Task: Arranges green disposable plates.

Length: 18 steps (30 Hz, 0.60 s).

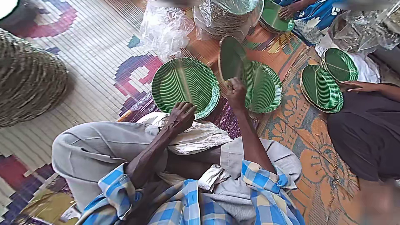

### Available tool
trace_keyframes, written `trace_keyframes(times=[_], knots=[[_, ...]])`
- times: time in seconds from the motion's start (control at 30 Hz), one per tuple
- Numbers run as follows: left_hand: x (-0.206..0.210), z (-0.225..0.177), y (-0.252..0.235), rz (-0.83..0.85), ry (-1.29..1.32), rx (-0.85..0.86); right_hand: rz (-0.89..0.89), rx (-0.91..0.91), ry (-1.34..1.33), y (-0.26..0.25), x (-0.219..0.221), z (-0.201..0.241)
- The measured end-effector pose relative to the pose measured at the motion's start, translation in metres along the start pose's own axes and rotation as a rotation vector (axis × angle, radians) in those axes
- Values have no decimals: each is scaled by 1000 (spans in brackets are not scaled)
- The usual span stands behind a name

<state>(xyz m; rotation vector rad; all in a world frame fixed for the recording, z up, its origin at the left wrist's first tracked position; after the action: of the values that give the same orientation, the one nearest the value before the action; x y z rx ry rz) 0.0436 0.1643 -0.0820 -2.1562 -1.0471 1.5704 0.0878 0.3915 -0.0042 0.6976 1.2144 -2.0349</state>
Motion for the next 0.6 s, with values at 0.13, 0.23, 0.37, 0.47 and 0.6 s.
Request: trace_keyframes(times=[0.13, 0.23, 0.37, 0.47, 0.6], knots=[[-7, -3, 0, -76, -69, 56, 618, -125, -248, 72, 89, 66], [20, 14, 10, 515, -62, -262, 875, -62, -247, 86, 111, 48], [42, 22, 15, 856, -32, -462, 356, 206, 62, 42, 56, -52], [40, 23, 15, 854, -24, -470, 459, 557, 328, 43, 35, -118], [39, 24, 17, 841, -15, -463, 523, 687, 372, 65, 40, -147]])
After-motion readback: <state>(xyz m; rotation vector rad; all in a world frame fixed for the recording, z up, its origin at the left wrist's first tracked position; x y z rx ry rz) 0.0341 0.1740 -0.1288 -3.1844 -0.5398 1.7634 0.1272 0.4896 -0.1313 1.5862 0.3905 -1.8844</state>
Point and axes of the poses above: each hand's wrist, its own y-axis away from the middle knuckle, its own x-axis out of the palm, z = x × y, the point moved 6 cm from there along -y, towards the middle knuckle, and after that the axes turned 3 degrees about y, right-handed, at the moved point
